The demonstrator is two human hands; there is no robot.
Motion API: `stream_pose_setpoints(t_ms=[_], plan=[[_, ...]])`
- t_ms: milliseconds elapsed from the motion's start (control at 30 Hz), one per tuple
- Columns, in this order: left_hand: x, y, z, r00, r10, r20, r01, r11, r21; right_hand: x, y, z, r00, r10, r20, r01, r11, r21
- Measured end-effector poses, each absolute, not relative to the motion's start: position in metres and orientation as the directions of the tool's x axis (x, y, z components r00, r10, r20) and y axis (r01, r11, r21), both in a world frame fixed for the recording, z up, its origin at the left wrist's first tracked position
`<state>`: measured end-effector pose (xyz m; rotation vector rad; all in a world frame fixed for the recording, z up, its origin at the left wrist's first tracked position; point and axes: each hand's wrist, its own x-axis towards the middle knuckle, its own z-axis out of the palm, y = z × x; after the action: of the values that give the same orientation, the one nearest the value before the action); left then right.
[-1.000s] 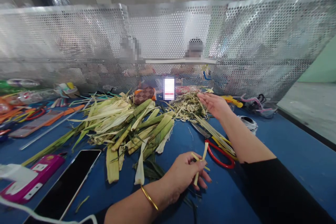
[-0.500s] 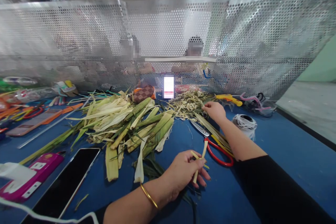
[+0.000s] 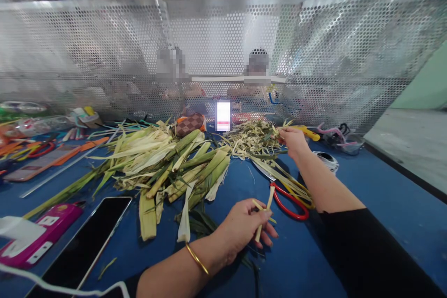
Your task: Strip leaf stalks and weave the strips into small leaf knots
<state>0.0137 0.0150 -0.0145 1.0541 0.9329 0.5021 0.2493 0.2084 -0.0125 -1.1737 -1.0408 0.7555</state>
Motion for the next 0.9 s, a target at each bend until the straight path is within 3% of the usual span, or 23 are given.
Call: stream_pose_setpoints(t_ms=[200,367,600,900], plan=[[0.014,0.015,-0.014,0.533,0.743,-0.404,0.081,0.431,0.899,0.239,0.197,-0.006,0.277,0.945,0.177,-0.168,0.229,-0.959],[0.014,0.015,-0.016,0.540,0.747,-0.387,0.068,0.420,0.905,0.231,0.186,0.004,0.162,0.973,0.166,-0.246,0.202,-0.948],[0.014,0.014,-0.014,0.540,0.742,-0.397,0.077,0.426,0.901,0.222,0.177,0.012,0.071,0.976,0.205,-0.197,0.215,-0.956],[0.013,0.014,-0.014,0.536,0.742,-0.403,0.076,0.433,0.898,0.214,0.176,0.011,0.090,0.971,0.223,-0.077,0.230,-0.970]])
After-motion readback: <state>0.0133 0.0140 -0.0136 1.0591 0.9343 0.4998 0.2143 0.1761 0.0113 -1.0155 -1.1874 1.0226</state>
